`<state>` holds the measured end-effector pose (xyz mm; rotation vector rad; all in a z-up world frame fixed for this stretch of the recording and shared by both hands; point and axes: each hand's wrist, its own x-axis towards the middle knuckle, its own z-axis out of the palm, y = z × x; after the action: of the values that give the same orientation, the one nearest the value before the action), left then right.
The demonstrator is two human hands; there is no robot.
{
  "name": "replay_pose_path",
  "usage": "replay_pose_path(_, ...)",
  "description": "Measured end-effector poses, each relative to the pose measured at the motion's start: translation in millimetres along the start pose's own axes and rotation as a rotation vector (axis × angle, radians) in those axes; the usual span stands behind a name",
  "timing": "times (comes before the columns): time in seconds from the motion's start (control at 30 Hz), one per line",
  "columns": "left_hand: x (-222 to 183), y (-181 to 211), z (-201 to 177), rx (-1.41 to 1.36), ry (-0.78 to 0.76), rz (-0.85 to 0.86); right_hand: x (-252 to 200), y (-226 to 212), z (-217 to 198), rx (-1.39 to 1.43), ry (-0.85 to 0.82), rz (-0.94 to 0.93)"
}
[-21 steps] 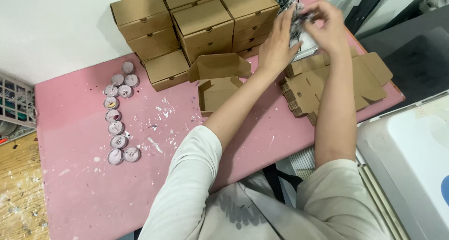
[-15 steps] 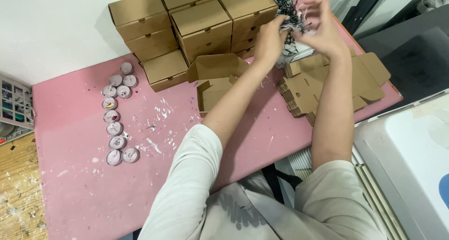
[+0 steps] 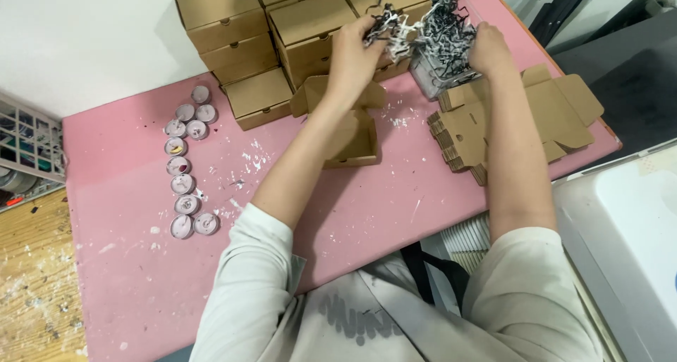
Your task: Packing small items with decorative paper into small cardboard boxes.
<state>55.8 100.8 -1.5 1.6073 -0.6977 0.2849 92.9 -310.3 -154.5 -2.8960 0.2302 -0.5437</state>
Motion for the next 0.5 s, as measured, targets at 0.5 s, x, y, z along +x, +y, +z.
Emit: replay_pose_path(0.5,-53,47,-101,0.054,-0.197,0.007,-118,-277,-167,0.487,-0.327,-0.672)
